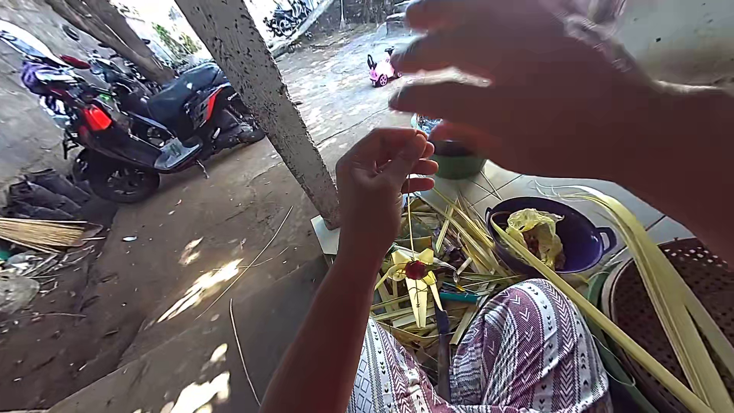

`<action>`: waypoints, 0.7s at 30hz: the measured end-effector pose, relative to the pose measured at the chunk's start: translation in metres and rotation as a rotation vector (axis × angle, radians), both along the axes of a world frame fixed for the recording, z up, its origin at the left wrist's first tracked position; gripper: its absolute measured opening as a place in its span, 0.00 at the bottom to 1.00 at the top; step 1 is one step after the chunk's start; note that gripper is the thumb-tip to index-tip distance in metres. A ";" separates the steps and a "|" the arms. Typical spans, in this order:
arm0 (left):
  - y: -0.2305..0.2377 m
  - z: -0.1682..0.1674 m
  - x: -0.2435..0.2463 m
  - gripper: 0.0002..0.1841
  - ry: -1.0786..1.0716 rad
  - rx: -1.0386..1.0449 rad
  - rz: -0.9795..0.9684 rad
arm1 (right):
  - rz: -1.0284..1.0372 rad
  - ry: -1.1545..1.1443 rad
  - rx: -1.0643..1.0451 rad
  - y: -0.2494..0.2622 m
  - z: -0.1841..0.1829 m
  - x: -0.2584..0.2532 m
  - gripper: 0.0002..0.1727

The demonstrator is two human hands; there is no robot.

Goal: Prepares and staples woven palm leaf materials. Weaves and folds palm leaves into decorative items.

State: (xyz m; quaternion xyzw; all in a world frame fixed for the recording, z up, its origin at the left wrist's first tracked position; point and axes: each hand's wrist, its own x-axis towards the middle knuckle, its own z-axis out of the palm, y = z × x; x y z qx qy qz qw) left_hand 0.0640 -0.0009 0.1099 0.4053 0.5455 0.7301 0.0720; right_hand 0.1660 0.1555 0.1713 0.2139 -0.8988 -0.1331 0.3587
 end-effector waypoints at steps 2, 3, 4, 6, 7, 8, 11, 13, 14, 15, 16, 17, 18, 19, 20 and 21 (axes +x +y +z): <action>0.003 -0.001 0.001 0.06 0.015 -0.017 -0.028 | 0.123 -0.053 0.066 0.006 -0.002 -0.008 0.14; 0.003 -0.002 0.001 0.05 0.028 -0.033 -0.043 | 0.150 -0.052 0.075 0.010 -0.002 -0.008 0.13; 0.004 -0.003 0.001 0.05 0.039 -0.048 -0.061 | 0.163 -0.061 0.074 0.015 -0.002 -0.007 0.11; 0.007 -0.006 0.001 0.05 0.071 -0.074 -0.109 | 0.136 -0.104 0.067 0.019 0.002 0.000 0.11; 0.008 -0.007 0.000 0.06 0.091 -0.092 -0.126 | 0.099 -0.130 0.075 0.021 0.006 0.004 0.11; 0.010 -0.007 -0.001 0.06 0.118 -0.117 -0.122 | 0.052 -0.155 0.084 0.023 0.009 0.008 0.11; 0.010 -0.008 -0.007 0.16 0.205 -0.205 -0.029 | -0.098 -0.205 0.046 0.033 0.019 0.015 0.13; 0.001 -0.011 -0.013 0.21 0.223 -0.203 0.037 | -0.088 -0.157 0.017 0.046 0.023 0.018 0.14; -0.007 -0.016 -0.018 0.21 0.211 -0.182 0.062 | -0.113 -0.159 -0.022 0.052 0.026 0.021 0.14; -0.016 -0.025 -0.025 0.20 0.193 -0.157 0.084 | -0.146 -0.166 -0.071 0.059 0.029 0.023 0.14; -0.025 -0.040 -0.032 0.18 0.161 -0.132 0.117 | -0.181 -0.166 -0.116 0.068 0.031 0.023 0.14; -0.035 -0.060 -0.038 0.17 0.120 -0.124 0.163 | -0.224 -0.159 -0.158 0.077 0.033 0.022 0.13; -0.044 -0.086 -0.043 0.17 0.071 -0.154 0.232 | -0.285 -0.155 -0.193 0.087 0.036 0.017 0.13; -0.054 -0.114 -0.045 0.17 0.023 -0.225 0.310 | -0.343 -0.165 -0.214 0.097 0.038 0.009 0.13; -0.065 -0.144 -0.044 0.19 -0.013 -0.334 0.382 | -0.408 -0.197 -0.249 0.108 0.040 -0.002 0.12; -0.078 -0.177 -0.041 0.20 -0.033 -0.459 0.444 | -0.473 -0.251 -0.296 0.118 0.043 -0.018 0.13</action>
